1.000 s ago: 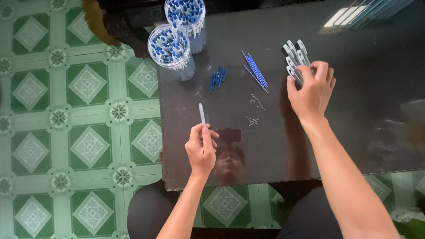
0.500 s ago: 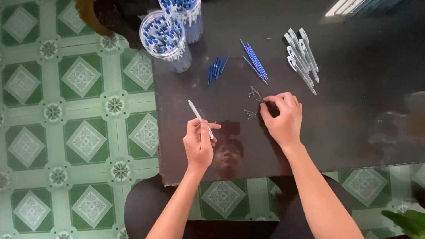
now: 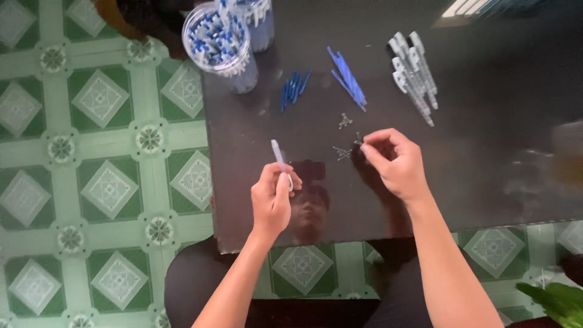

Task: Assembling ballpoint pens by manually inserting ink refills into pen bodies.

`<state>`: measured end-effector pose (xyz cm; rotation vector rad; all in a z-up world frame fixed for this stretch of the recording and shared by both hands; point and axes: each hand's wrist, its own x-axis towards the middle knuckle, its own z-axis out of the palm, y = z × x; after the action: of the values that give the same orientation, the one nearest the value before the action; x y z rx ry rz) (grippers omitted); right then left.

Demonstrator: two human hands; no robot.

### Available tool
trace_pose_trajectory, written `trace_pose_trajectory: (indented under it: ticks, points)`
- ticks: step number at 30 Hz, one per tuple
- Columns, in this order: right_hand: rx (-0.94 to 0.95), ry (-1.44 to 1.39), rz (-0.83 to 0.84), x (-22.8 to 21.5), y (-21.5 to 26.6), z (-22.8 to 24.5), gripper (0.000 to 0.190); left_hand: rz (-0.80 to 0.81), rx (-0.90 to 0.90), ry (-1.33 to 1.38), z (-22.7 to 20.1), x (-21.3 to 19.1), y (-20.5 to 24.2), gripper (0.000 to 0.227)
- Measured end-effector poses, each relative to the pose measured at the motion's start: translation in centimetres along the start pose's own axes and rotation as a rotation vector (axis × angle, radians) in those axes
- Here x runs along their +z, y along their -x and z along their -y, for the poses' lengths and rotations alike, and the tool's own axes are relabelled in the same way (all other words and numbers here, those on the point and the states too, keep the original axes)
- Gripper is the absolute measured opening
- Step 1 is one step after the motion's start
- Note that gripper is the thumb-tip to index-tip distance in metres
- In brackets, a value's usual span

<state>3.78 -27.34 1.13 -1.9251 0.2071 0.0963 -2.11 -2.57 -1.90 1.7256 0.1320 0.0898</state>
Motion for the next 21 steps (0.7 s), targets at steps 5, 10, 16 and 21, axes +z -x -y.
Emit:
trace_pose_trajectory:
  ticks: [5, 10, 16, 21]
  points:
    - [-0.043, -0.267, 0.171, 2.6, 2.2, 1.8, 0.024, 0.098, -0.004, 0.045, 0.5, -0.7, -0.3, 0.020]
    - [0.172, -0.603, 0.191, 4.7, 4.5, 0.0, 0.017, 0.145, -0.038, -0.006, -2.0, -2.5, -0.6, 0.019]
    - [0.178, -0.611, 0.200, 4.9, 4.0, -2.2, 0.009, 0.099, -0.140, 0.237, -2.1, -3.5, -1.2, 0.018]
    - [0.148, -0.531, 0.211, 4.9, 3.7, -0.6, 0.014, 0.112, -0.264, 0.396, -0.6, -2.5, -0.8, 0.013]
